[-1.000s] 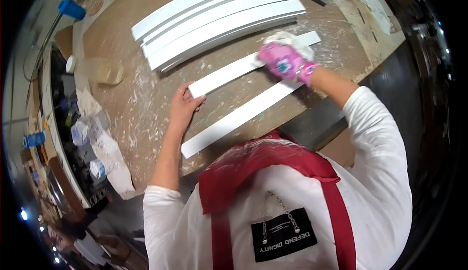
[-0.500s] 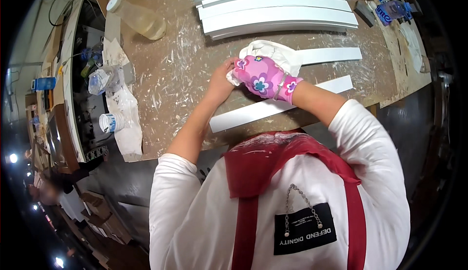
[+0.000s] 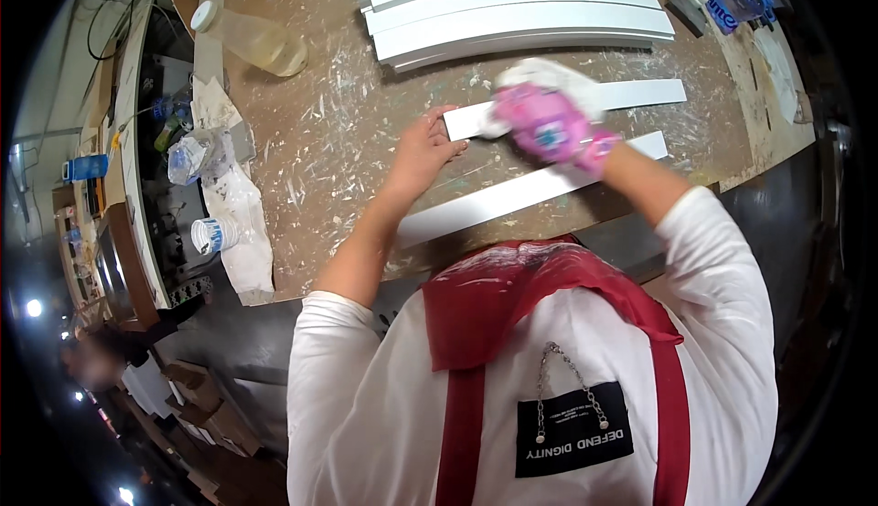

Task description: The person cleans several long white wooden strips by hand using a cloth. The person first picks up a stack of strips, then handles each one individually by applying liquid from a bottle to a cloth and wiping down the length of the strips on a workbench.

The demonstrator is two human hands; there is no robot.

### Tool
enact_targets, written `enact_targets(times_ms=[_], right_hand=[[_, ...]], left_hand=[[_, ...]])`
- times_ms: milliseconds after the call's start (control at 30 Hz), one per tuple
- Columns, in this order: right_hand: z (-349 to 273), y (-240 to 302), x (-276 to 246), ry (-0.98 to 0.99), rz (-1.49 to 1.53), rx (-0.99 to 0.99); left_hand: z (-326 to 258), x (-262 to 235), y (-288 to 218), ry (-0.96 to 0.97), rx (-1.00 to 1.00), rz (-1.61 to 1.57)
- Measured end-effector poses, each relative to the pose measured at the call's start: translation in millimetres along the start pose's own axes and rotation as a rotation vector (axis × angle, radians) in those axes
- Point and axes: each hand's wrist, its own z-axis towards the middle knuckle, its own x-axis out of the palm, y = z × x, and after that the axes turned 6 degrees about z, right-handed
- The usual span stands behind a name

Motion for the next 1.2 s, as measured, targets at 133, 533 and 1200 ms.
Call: enact_targets(times_ms=[133,533,1200], right_hand=[[-93,-100,-72,-0.083,0.126,0.594],[-116,-75,-99,-0.821,1.136,0.691],[-53,68,-10,-0.311,2.553,0.650]], left_hand=[[-3,3,-2,-0.042,-0.006,-0.017],[-45,-110,-52,-0.842,0.145,0.647],[25,-187,-75,-0.873,0.598,0.988]])
